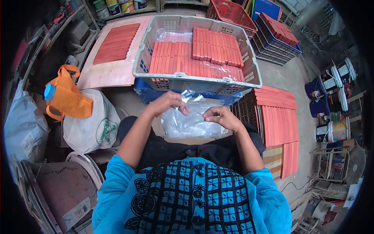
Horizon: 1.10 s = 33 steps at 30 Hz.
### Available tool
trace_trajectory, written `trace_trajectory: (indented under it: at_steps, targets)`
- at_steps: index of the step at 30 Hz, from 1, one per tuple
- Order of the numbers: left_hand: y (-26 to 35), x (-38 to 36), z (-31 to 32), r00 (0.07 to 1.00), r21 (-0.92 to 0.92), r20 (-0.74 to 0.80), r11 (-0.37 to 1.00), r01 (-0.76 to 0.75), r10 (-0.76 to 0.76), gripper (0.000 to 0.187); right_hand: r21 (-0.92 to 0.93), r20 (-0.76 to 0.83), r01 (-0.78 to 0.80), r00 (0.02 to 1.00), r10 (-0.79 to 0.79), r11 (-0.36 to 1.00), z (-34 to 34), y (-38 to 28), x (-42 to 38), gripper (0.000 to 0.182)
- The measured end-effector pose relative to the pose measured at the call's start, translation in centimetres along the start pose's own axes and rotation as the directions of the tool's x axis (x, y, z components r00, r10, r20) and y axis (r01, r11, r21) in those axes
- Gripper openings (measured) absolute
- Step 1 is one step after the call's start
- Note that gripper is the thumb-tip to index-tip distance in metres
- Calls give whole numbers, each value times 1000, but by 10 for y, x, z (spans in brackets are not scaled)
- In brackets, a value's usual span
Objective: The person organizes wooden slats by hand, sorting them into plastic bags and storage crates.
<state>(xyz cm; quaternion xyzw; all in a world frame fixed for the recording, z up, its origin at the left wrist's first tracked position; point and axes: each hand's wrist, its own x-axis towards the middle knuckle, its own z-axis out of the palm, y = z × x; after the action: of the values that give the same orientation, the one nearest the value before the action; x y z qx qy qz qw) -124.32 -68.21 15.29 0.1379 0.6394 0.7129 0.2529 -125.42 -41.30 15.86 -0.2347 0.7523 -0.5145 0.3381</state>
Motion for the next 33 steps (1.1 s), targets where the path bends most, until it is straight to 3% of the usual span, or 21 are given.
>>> trace_trajectory:
  at_steps: [2,5,6,9,12,13,17,18,19,22,23,26,27,30,32,33]
  targets:
    - [33,-11,-14,1000,30,23,999,-14,14,17,89,-7,33,999,-32,995,-4,-6,-1,12]
    - [66,-23,-32,991,-119,-123,992,33,-48,18,165,-44,106,994,-100,981,-11,-33,-5,11]
    - [75,-27,-39,991,-216,-129,976,-8,-21,18,125,-25,100,995,-98,987,-14,-35,-4,11]
    - [95,-38,-51,970,-242,-235,963,-115,57,15,43,-20,88,996,-87,995,-20,-43,0,13]
    - [102,-45,-71,954,-274,-268,938,-212,137,13,-61,-47,288,956,-291,956,-18,-44,3,15]
    - [105,-48,-75,949,-292,-276,928,-231,150,12,-190,-90,255,957,-275,948,-17,-46,1,13]
    - [114,-54,-92,893,-336,-387,867,-368,229,13,-150,-297,258,909,-293,954,-24,-51,2,11]
    - [116,-54,-93,870,-342,-433,851,-400,235,14,59,-355,271,905,-233,961,-27,-51,4,9]
    - [116,-54,-102,890,-420,-369,805,-418,269,16,244,-367,302,908,-200,922,-32,-50,5,17]
    - [131,-45,-102,866,-455,-368,747,-484,337,17,651,-415,378,904,-109,658,-36,-68,8,43]
    - [139,-40,-99,869,-534,-323,685,-495,376,22,743,-428,399,901,-77,537,-34,-75,11,52]
    - [158,-29,-96,855,-451,-401,742,-496,328,27,830,-349,311,937,-3,462,-24,-66,33,73]
    - [174,-26,-83,855,-420,-407,765,-488,321,31,807,-422,358,906,36,470,-25,-65,44,76]
    - [164,-19,-127,868,-351,-400,825,-443,295,30,497,-632,492,770,-91,715,-59,-78,53,77]
    - [164,-5,-131,817,-204,-540,910,-361,203,27,266,-736,570,641,-218,777,-76,-98,56,69]
    - [160,4,-135,785,-127,-592,941,-314,182,25,240,-732,566,639,-236,789,-88,-93,61,66]
